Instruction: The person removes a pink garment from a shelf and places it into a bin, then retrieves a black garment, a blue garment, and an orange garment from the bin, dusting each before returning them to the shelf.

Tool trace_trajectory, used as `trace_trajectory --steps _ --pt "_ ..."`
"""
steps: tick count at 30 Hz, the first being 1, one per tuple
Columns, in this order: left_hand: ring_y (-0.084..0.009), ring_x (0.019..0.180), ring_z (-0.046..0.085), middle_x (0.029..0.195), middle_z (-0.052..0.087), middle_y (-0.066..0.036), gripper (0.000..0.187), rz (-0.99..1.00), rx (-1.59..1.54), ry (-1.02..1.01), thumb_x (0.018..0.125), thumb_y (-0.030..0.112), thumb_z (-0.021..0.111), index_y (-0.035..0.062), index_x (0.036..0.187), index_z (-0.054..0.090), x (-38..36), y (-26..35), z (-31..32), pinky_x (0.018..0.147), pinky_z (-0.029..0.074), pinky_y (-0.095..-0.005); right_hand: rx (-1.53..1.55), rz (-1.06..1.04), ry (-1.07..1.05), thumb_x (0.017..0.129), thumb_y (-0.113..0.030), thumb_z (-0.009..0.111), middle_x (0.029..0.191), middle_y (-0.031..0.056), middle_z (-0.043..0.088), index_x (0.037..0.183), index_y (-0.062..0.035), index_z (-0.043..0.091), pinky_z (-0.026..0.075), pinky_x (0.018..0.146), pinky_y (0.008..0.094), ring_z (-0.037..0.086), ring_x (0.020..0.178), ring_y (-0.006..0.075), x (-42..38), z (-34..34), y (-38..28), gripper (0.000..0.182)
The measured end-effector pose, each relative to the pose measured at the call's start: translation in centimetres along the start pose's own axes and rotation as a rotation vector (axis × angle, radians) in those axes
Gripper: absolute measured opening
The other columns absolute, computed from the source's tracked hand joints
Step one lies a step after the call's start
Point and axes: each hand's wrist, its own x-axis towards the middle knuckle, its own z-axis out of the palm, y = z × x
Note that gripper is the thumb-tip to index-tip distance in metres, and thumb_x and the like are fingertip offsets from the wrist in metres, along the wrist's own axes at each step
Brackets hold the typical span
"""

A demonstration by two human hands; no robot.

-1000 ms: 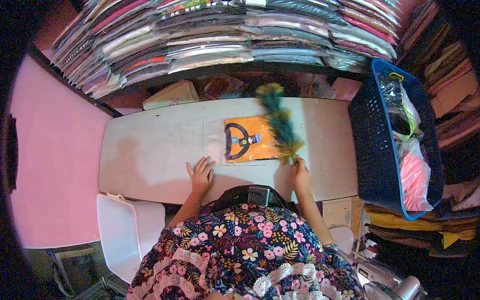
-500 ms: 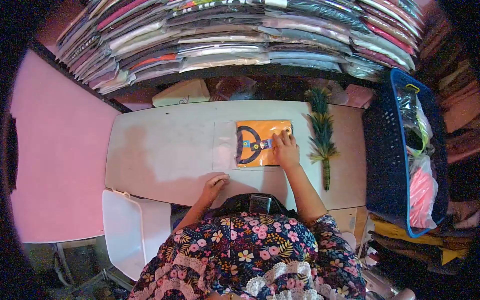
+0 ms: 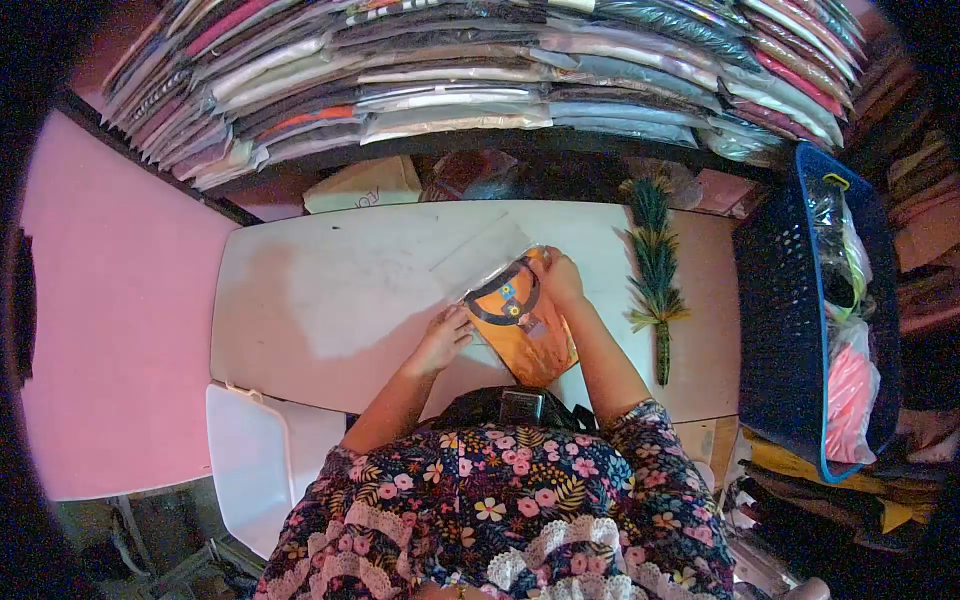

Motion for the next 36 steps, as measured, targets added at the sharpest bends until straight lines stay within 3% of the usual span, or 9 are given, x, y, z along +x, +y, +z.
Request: trace_trajectory --steps 5,8,17,21,25,27,31,32,36 --pt "-0.0147 0.097 0.057 0.104 0.059 -0.002 0.032 -0.071 -0.07 0.052 0.087 0.028 0.064 0.0093 0.112 0.055 1.3 2.2 1.9 0.083 0.046 -0.0306 0.24 0.029 -0.173 0.081 -0.022 0.069 0.083 0.0099 0.065 0.097 0.0001 0.062 0.049 0.067 0.0334 0.062 0.074 0.0219 1.4 -2.6 -2.0 0.029" --pt "-0.0089 0.09 0.055 0.097 0.061 -0.001 0.023 0.331 0.048 0.058 0.082 0.012 0.069 0.0051 0.103 0.061 -1.8 6.3 3.7 0.074 0.043 -0.0219 0.742 -0.028 -0.171 0.078 -0.009 0.071 0.08 -0.0028 0.06 0.082 -0.0032 0.062 0.045 0.068 0.0263 0.055 0.075 0.0092 -0.9 -8.2 -7.0 0.011" --pt "-0.021 0.09 0.061 0.09 0.066 -0.007 0.011 1.419 1.037 -0.197 0.068 0.004 0.072 0.0122 0.076 0.072 -5.8 9.8 1.8 0.08 0.049 -0.0304 0.085 -0.766 -0.038 0.073 -0.009 0.071 0.091 0.0058 0.066 0.084 -0.009 0.068 0.046 0.085 0.0367 0.057 0.094 0.0256 -8.1 -12.6 -5.5 0.012" --pt "-0.0236 0.086 0.062 0.088 0.067 -0.006 0.014 0.976 1.012 -0.37 0.073 0.012 0.072 0.0074 0.086 0.07 -4.9 1.4 -2.8 0.081 0.049 -0.0357 0.046 -0.528 -0.171 0.076 -0.014 0.071 0.097 0.0072 0.067 0.09 -0.0087 0.07 0.046 0.087 0.0385 0.058 0.098 0.0273 -14.2 -6.4 1.8 0.015" --pt "-0.0231 0.075 0.063 0.086 0.067 -0.008 0.013 1.134 1.104 -0.468 0.079 0.013 0.068 0.0039 0.087 0.068 -2.4 -2.3 -5.4 0.072 0.051 -0.0324 0.092 -0.312 -0.143 0.081 -0.012 0.064 0.094 0.0097 0.067 0.092 -0.0072 0.069 0.046 0.085 0.0362 0.061 0.091 0.027 -16.6 -3.9 2.5 0.013" --pt "-0.0194 0.075 0.063 0.077 0.065 -0.007 0.012 0.554 0.733 -0.137 0.082 0.01 0.066 0.0 0.088 0.064 -2.2 -1.4 -3.7 0.068 0.052 -0.0298 0.162 -0.06 -0.158 0.081 -0.012 0.064 0.091 0.0105 0.067 0.097 -0.0079 0.067 0.047 0.085 0.036 0.061 0.088 0.0275 -16.1 -3.1 2.0 0.016" --pt "-0.02 0.081 0.06 0.099 0.06 -0.012 0.018 0.661 0.933 0.204 0.079 0.01 0.069 0.0017 0.093 0.062 -2.1 -0.4 -2.0 0.063 0.05 -0.0324 0.027 0.25 -0.036 0.078 -0.012 0.065 0.097 0.0123 0.063 0.11 -0.0111 0.059 0.044 0.087 0.0384 0.058 0.093 0.0304 -15.7 -3.1 -1.3 0.033" --pt "-0.0237 0.088 0.058 0.109 0.056 -0.011 0.026 0.879 1.211 0.218 0.077 0.01 0.068 0.0053 0.102 0.062 -2.3 0.1 -2.2 0.075 0.05 -0.0355 -0.328 -0.219 0.202 0.074 -0.015 0.066 0.112 0.011 0.056 0.118 -0.0148 0.053 0.04 0.092 0.0413 0.051 0.105 0.0325 -15.8 -3.2 -1.5 0.046" --pt "-0.0259 0.1 0.055 0.113 0.056 -0.009 0.037 1.364 1.467 -0.173 0.075 0.01 0.064 0.0104 0.113 0.06 -2.0 1.5 -3.1 0.092 0.044 -0.0389 -0.572 -0.724 0.05 0.07 -0.024 0.068 0.124 0.0071 0.049 0.124 -0.0138 0.051 0.036 0.096 0.0433 0.045 0.114 0.0309 -15.3 -4.2 -0.9 0.057"
